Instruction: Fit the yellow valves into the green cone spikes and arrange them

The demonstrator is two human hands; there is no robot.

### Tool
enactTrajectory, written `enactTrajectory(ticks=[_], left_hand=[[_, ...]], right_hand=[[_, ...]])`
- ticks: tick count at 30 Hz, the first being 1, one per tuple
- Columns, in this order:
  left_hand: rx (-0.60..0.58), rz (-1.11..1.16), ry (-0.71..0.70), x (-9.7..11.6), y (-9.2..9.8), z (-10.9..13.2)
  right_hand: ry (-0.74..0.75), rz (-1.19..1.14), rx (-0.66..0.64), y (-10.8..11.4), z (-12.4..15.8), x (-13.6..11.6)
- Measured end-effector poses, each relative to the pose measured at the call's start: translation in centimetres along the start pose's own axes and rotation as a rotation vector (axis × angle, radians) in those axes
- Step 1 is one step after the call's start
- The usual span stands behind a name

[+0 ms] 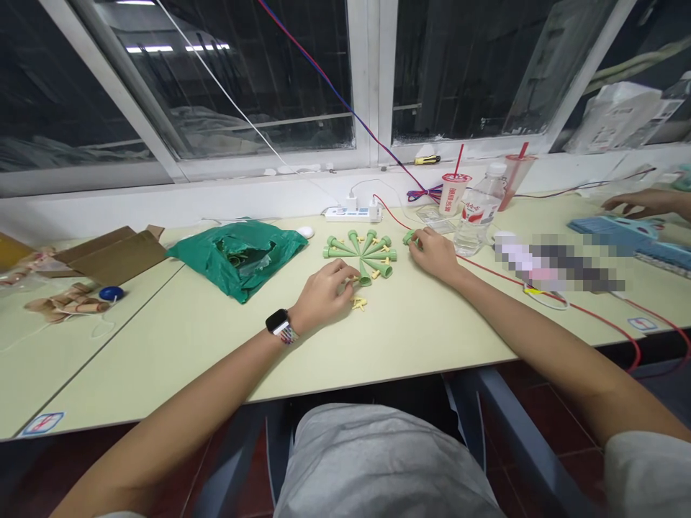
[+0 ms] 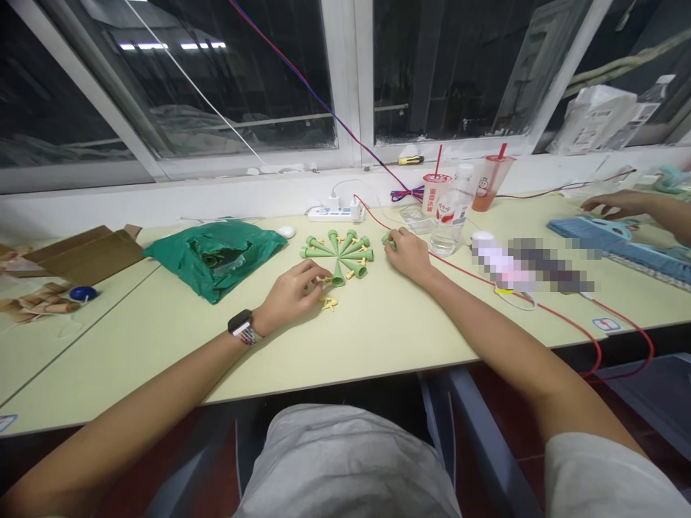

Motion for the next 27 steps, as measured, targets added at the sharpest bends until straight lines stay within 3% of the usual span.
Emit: enactTrajectory(ticks=[5, 14, 24, 27], left_hand=[[-0.038, 0.129, -0.092, -0.9, -0.8, -1.0], [-0.086, 0.21, 0.01, -2.4, -1.6, -1.8], [0.073, 0.317, -0.033, -2.3, 0.0, -1.3], [0.174, 0.343, -0.03, -2.5, 0.8, -1.1]], right_hand=[[0.039, -0.056, 0.013, 0.2, 0.2, -0.7], [0.091, -0.086, 0.008, 0.3, 0.5, -1.6], [0.152, -0.141, 0.088, 1.0, 0.9, -2.1], [0.263, -0.177, 0.143, 2.0, 1.6, -3.5]])
Point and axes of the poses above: each hand's wrist, its own z-axis away from the middle knuckle, its own y-axis out of the back of the hand, x = y × z, the point moved 8 cm from there along -z, towards the middle knuckle, and after that the axes turned 12 degrees about -x, right-handed, at the moved point
